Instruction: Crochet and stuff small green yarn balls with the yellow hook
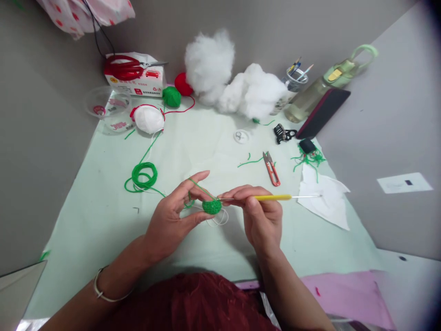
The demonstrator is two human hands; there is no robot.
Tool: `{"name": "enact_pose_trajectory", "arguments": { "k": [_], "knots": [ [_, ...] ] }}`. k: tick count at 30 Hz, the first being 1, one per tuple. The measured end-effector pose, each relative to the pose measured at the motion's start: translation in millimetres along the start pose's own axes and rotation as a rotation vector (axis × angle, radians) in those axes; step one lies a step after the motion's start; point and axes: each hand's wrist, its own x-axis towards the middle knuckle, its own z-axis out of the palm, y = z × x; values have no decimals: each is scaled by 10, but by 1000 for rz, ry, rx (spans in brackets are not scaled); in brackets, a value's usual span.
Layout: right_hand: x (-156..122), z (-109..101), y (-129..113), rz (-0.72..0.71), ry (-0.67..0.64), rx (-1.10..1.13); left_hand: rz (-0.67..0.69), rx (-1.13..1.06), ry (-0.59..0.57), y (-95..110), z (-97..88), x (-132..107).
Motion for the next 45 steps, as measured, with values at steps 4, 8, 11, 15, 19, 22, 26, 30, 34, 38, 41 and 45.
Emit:
{"name": "enact_pose_trajectory", "arguments": {
  "k": [4, 8, 11, 15, 19, 22, 26, 30, 34, 38, 41, 45],
  "knots": [
    [16, -21, -6, 30, -24, 26, 9, -2, -26, 2, -2, -5],
    [19, -19, -11, 3, -61, 38, 18, 8, -34, -4, -5, -4],
    [25, -26, -15, 7, -68, 26, 27, 24, -31, 4, -5, 2],
    [39, -50, -35, -7, -94, -6, 50, 60, -29, 10, -14, 11],
    [48, -80, -81, -33, -147, -66, 119, 183, -38, 2, -36, 16],
    [56, -110, -128, -33, -198, -139, 217, 304, -58, 5, -57, 24],
    [78, -164, -172, -9, -280, -120, 308, 415, -107, 2, -95, 36],
    [96, -199, -173, 30, -322, -65, 328, 449, -135, -19, -125, 34],
    [99, -190, -142, 42, -287, -14, 332, 454, -140, -13, -128, 23],
    [93, -177, -119, 59, -251, 17, 315, 426, -139, -1, -122, 20],
    [91, -184, -123, 61, -255, 5, 296, 418, -133, 3, -124, 24],
    [94, -198, -137, 62, -271, 10, 284, 409, -129, 13, -122, 29]
  ]
}}
